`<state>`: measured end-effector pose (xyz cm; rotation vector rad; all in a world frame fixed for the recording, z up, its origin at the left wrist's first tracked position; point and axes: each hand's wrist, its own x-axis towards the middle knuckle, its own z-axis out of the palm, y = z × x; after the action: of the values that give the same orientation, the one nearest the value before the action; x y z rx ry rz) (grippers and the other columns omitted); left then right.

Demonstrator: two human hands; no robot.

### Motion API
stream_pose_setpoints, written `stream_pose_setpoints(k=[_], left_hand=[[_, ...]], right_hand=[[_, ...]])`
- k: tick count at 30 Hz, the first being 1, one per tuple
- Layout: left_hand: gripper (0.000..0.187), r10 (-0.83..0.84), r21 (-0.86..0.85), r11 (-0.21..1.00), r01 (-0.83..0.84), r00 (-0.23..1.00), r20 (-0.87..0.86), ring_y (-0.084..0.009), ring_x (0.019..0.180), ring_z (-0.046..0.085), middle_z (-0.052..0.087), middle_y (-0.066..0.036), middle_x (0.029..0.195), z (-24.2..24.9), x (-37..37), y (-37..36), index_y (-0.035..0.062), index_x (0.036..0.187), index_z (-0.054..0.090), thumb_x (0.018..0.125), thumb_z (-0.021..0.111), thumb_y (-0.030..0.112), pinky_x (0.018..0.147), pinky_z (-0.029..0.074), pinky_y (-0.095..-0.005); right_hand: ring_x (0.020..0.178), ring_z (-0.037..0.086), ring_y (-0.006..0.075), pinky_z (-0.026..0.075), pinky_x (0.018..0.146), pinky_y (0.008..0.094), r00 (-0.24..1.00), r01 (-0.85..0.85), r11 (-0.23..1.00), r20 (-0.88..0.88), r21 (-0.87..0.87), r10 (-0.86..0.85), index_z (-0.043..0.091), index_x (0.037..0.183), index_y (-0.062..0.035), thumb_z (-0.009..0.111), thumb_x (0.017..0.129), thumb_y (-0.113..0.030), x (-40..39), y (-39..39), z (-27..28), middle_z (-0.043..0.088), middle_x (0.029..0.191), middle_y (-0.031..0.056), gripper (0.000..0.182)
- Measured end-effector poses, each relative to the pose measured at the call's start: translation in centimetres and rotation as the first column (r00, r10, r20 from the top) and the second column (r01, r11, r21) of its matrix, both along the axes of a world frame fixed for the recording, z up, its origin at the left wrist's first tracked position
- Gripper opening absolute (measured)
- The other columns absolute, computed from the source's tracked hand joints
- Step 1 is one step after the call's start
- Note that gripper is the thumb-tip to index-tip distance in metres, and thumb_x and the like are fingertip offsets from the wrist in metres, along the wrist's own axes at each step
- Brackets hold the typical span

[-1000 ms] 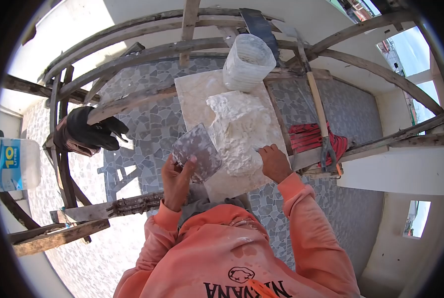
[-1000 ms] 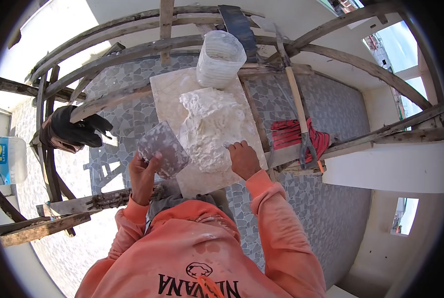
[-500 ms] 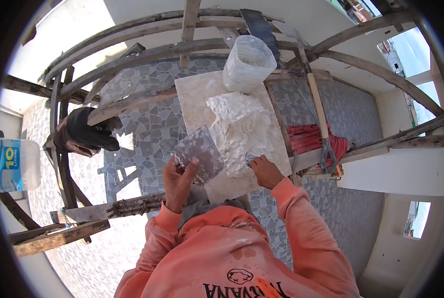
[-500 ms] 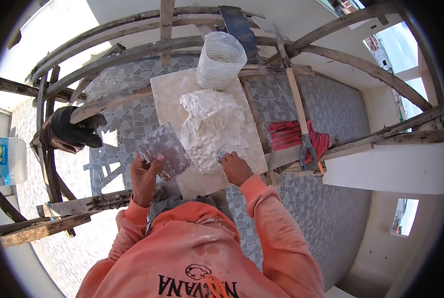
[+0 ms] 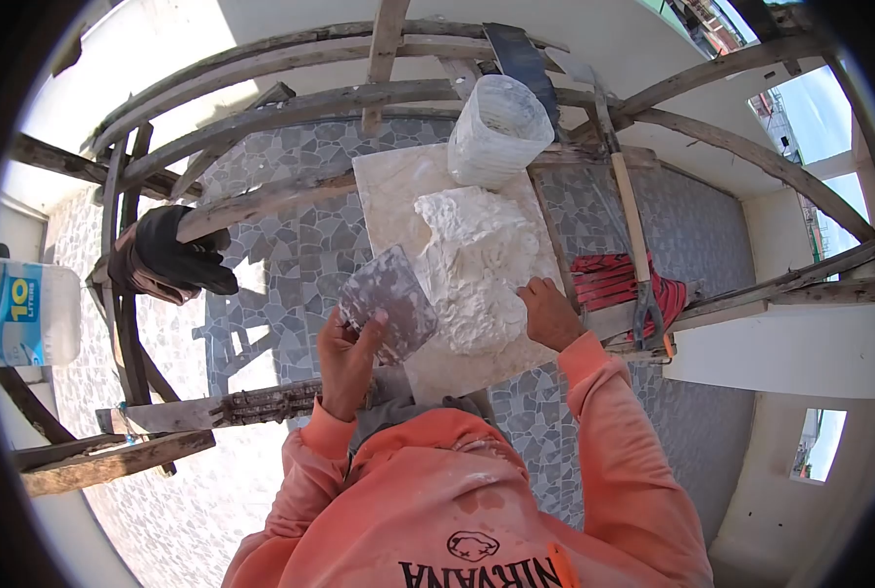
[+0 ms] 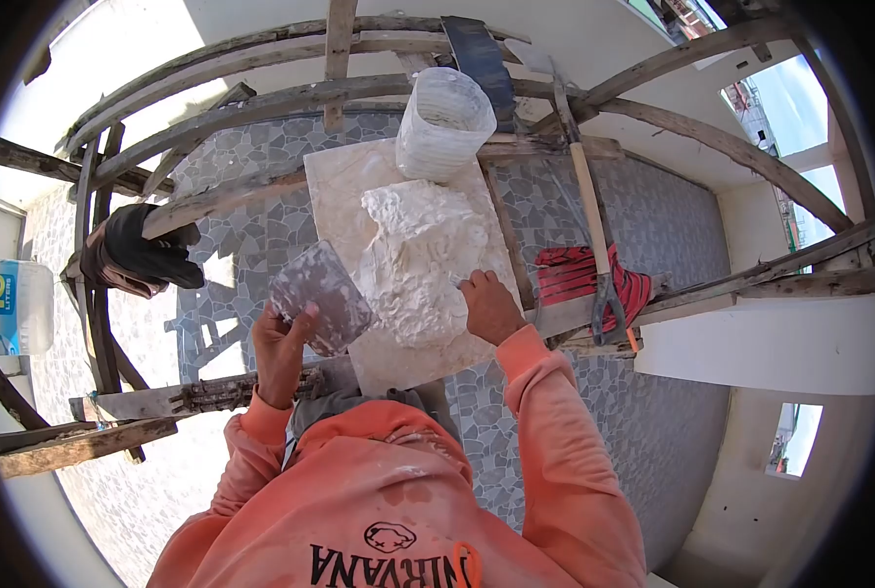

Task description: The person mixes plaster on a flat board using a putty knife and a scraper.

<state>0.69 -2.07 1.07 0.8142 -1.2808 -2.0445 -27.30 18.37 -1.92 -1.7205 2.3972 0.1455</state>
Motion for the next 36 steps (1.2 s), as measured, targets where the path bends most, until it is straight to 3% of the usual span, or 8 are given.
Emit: stream_pose_setpoints(k=[5, 9, 14, 18, 25, 30, 34, 36], left_hand=[[0.029, -0.002, -0.014, 1.000, 0.002, 1.000, 0.019, -0.0073, 0.085, 0.061, 0.067, -0.004, 0.101, 0.0, -0.1, 0.1, -0.0012, 0.117, 0.058, 0.092, 0.067, 0.011, 0.072, 0.050, -0.0235], [0.028, 0.011, -0.012, 1.000, -0.011, 0.999, 0.041, -0.0063, 0.081, 0.060, 0.066, -0.003, 0.097, 0.3, -0.2, 0.1, -0.0008, 0.115, 0.058, 0.092, 0.068, 0.011, 0.068, 0.049, -0.0228], [0.028, 0.013, 0.014, 1.000, -0.013, 1.000, 0.018, -0.0056, 0.081, 0.059, 0.066, -0.002, 0.097, 0.3, -0.5, 0.2, -0.0010, 0.116, 0.058, 0.092, 0.067, 0.010, 0.068, 0.048, -0.0224], [0.029, 0.008, -0.011, 1.000, -0.008, 1.000, 0.019, -0.0061, 0.083, 0.059, 0.066, -0.003, 0.099, 0.7, -0.5, 0.0, -0.0014, 0.117, 0.057, 0.092, 0.067, 0.011, 0.071, 0.049, -0.0225], [0.030, -0.001, -0.015, 1.000, 0.002, 1.000, 0.028, -0.0074, 0.087, 0.061, 0.067, -0.004, 0.102, 0.4, -0.3, 0.0, -0.0018, 0.118, 0.058, 0.092, 0.067, 0.011, 0.073, 0.050, -0.0235], [0.029, 0.029, -0.016, 0.999, -0.028, 0.999, 0.021, -0.0070, 0.084, 0.061, 0.067, -0.004, 0.100, 0.7, -0.4, 0.1, -0.0011, 0.117, 0.058, 0.092, 0.067, 0.011, 0.071, 0.050, -0.0234], [0.029, 0.008, 0.010, 1.000, -0.008, 1.000, 0.013, -0.0065, 0.084, 0.060, 0.067, -0.004, 0.100, 0.6, -0.5, 0.0, -0.0010, 0.118, 0.058, 0.092, 0.067, 0.011, 0.071, 0.050, -0.0228], [0.029, -0.003, -0.009, 1.000, 0.003, 1.000, 0.011, -0.0067, 0.085, 0.061, 0.067, -0.004, 0.100, 0.0, -0.3, 0.1, -0.0011, 0.118, 0.058, 0.092, 0.067, 0.010, 0.071, 0.050, -0.0228]], right_hand=[[0.102, 0.052, 0.0295, 0.047, 0.081, 0.0390, 0.979, -0.015, 0.998, -0.201, 0.055, 0.025, 0.058, 0.103, -0.0043, 0.061, 0.075, -0.006, -1.6, 0.7, -4.4, 0.055, 0.106, 0.0120, 0.028], [0.103, 0.052, 0.0275, 0.048, 0.079, 0.0404, 0.986, -0.139, 0.990, 0.089, 0.014, 0.138, 0.059, 0.106, -0.0048, 0.063, 0.075, -0.008, -1.1, 0.7, -2.0, 0.056, 0.106, 0.0092, 0.032], [0.101, 0.053, 0.0263, 0.048, 0.079, 0.0386, 0.954, 0.020, 0.999, -0.299, 0.033, -0.009, 0.059, 0.106, -0.0044, 0.062, 0.076, -0.009, -2.4, -0.2, -2.0, 0.057, 0.104, 0.0094, 0.031], [0.101, 0.053, 0.0265, 0.047, 0.079, 0.0384, 0.990, -0.118, 0.981, -0.061, 0.155, 0.129, 0.058, 0.108, -0.0054, 0.061, 0.076, -0.009, -1.2, 1.0, -4.0, 0.057, 0.104, 0.0087, 0.032], [0.100, 0.053, 0.0275, 0.047, 0.080, 0.0400, 0.969, -0.010, 1.000, -0.246, -0.011, 0.007, 0.057, 0.107, -0.0061, 0.062, 0.076, -0.008, -3.4, 0.8, -4.2, 0.055, 0.102, 0.0087, 0.032], [0.101, 0.052, 0.0278, 0.046, 0.082, 0.0405, 0.979, -0.205, 0.979, 0.008, -0.008, 0.205, 0.057, 0.108, -0.0051, 0.063, 0.072, -0.007, -2.8, 1.1, -1.3, 0.054, 0.105, 0.0091, 0.037], [0.101, 0.052, 0.0280, 0.046, 0.082, 0.0395, 0.973, -0.012, 0.982, -0.230, -0.190, -0.033, 0.055, 0.110, -0.0047, 0.064, 0.071, -0.006, -4.4, 0.6, -1.6, 0.053, 0.105, 0.0094, 0.040], [0.101, 0.052, 0.0279, 0.047, 0.082, 0.0397, 0.981, -0.025, 0.999, -0.193, -0.029, 0.019, 0.055, 0.110, -0.0044, 0.064, 0.071, -0.007, -3.6, 1.3, -4.9, 0.053, 0.106, 0.0097, 0.040]])
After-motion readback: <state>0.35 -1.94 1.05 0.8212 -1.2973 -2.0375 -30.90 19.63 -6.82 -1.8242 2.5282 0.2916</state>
